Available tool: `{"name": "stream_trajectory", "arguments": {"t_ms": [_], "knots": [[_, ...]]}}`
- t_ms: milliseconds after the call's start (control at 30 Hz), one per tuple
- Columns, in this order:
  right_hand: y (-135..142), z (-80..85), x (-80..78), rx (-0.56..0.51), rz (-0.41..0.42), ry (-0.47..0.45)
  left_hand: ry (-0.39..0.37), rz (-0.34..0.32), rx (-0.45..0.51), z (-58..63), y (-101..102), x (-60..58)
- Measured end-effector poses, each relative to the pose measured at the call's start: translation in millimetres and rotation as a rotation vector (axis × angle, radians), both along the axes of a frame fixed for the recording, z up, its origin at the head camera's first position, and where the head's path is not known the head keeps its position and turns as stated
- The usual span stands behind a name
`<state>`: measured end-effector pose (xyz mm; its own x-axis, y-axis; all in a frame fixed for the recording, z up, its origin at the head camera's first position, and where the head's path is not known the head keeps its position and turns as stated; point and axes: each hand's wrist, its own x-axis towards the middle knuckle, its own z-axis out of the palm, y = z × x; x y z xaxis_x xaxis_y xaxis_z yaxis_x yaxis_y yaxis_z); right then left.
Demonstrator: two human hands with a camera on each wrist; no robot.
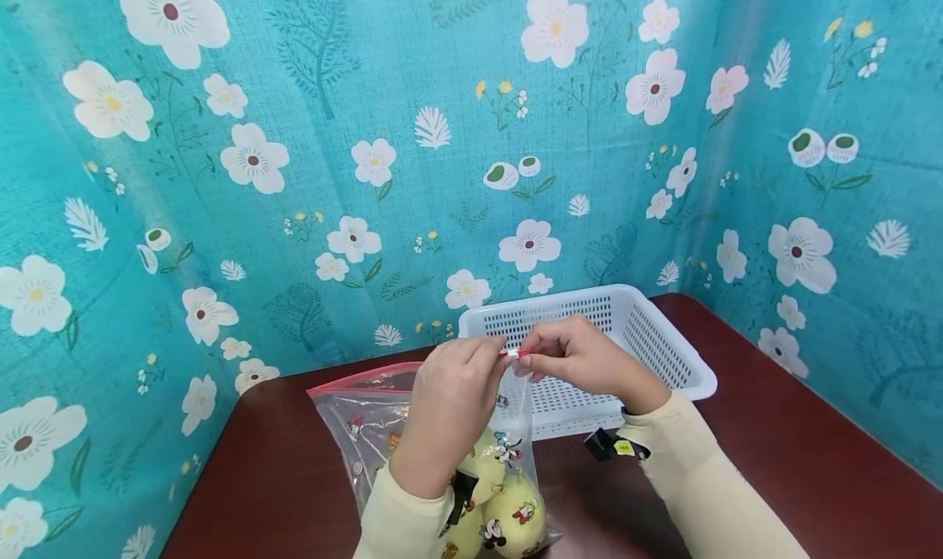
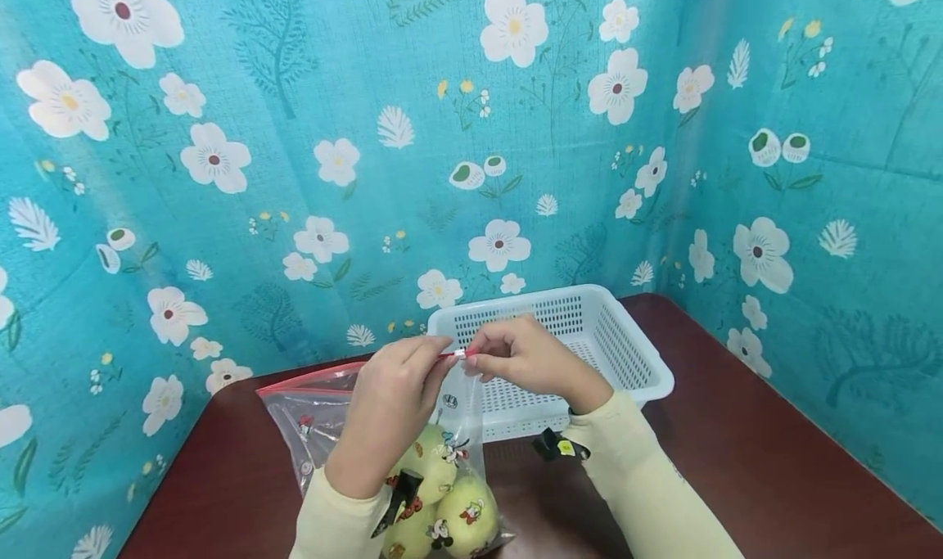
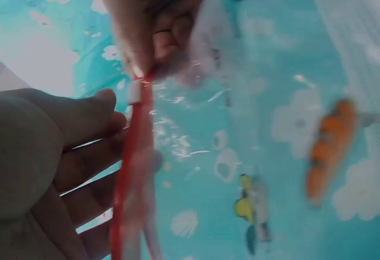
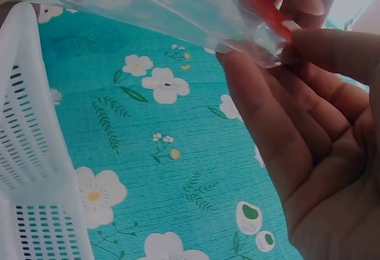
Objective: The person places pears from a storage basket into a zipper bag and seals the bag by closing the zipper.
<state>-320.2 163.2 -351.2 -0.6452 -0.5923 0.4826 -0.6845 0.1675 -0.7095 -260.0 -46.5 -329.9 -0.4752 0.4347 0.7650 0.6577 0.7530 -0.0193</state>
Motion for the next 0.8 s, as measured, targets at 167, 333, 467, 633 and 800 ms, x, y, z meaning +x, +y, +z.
{"name": "stream_trajectory", "arguments": {"t_ms": [167,333,467,633,800], "knots": [[4.0,6.8,0.5,0.037,0.008,0.093,-0.019,-0.029,0.006,-1.4,4.1,-2.6],[4.9,9.1,1.5,0.053,0.0,0.11,-0.042,-0.043,0.012,-2.5,4.5,-4.7],[5.3,8.3,1.6,0.055,-0.017,0.143,-0.049,-0.064,0.014,-4.2,5.2,-6.8],[5.8,7.7,0.1,0.05,-0.034,0.212,-0.051,-0.095,0.014,-6.2,6.3,-8.2],[5.3,7.5,-0.2,0.065,-0.032,0.213,-0.061,-0.108,0.022,-7.0,6.1,-8.0]]}}
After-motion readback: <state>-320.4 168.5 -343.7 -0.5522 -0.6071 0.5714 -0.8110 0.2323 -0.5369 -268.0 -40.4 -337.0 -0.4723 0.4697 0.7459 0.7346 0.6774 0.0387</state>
